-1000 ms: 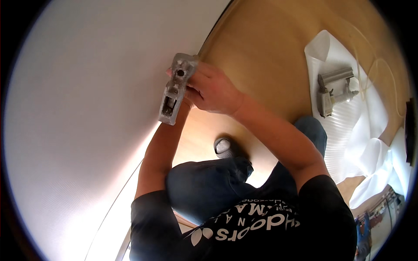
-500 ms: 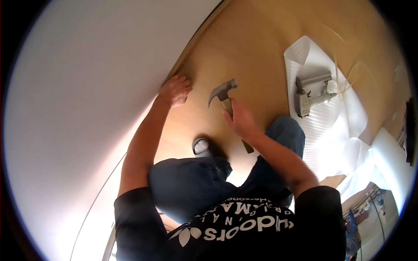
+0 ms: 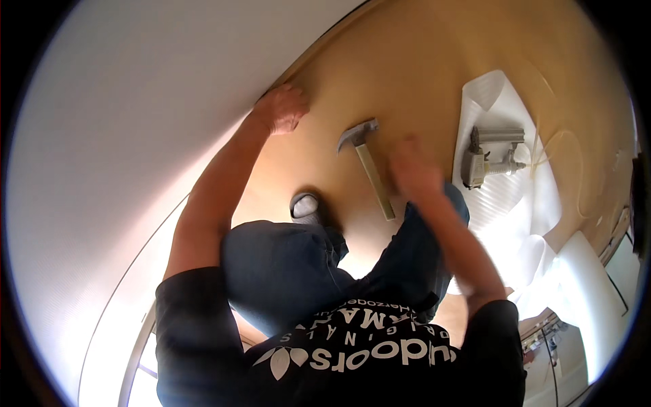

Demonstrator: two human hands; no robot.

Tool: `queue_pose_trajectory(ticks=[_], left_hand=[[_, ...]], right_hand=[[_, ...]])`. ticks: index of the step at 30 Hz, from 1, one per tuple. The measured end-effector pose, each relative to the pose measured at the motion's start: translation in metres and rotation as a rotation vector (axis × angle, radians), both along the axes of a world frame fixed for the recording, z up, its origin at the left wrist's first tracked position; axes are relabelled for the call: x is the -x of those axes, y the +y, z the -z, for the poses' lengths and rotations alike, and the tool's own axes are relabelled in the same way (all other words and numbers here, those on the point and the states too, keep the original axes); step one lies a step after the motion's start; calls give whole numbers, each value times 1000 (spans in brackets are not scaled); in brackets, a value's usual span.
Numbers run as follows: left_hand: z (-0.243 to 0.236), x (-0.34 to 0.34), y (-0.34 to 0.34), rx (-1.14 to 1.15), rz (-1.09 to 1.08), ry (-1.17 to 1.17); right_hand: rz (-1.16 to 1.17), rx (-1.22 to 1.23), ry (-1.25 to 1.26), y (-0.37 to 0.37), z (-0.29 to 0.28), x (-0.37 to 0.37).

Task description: The person installs wood trim along the base and corners of a wall. The person positions sections of trim, uses a hammer to set them, and then uses a pneumatic nail gun to secure the wood to the wall and to other pieces of trim.

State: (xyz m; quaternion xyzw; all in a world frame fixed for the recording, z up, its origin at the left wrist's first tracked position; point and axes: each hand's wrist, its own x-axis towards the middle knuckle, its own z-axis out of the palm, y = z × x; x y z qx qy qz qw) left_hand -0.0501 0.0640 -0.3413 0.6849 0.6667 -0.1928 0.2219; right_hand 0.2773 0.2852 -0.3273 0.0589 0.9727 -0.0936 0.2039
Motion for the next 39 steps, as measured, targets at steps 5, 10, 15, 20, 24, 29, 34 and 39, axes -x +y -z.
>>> queue_pose_trajectory(ticks=[5, 10, 15, 20, 24, 29, 34, 39], left_hand=[[10, 4, 0, -115, 23, -42], [5, 6, -6, -167, 13, 7], [11, 6, -3, -251, -14, -104], [6, 0, -1, -43, 20, -1], [1, 1, 2, -62, 24, -38], [9, 2, 4, -105, 38, -7], [10, -1, 0, -152, 81, 29], [-4, -4, 5, -133, 98, 45]], right_hand=[[334, -158, 155, 161, -18, -114], [17, -202, 14, 192, 3, -143], [-57, -128, -429, 226, 8, -107], [0, -106, -308, 178, -44, -20], [-199, 13, 133, 116, -60, 62], [-328, 58, 471, 65, -13, 137], [-311, -19, 587, 48, 13, 151], [-316, -42, 626, 52, 23, 157]])
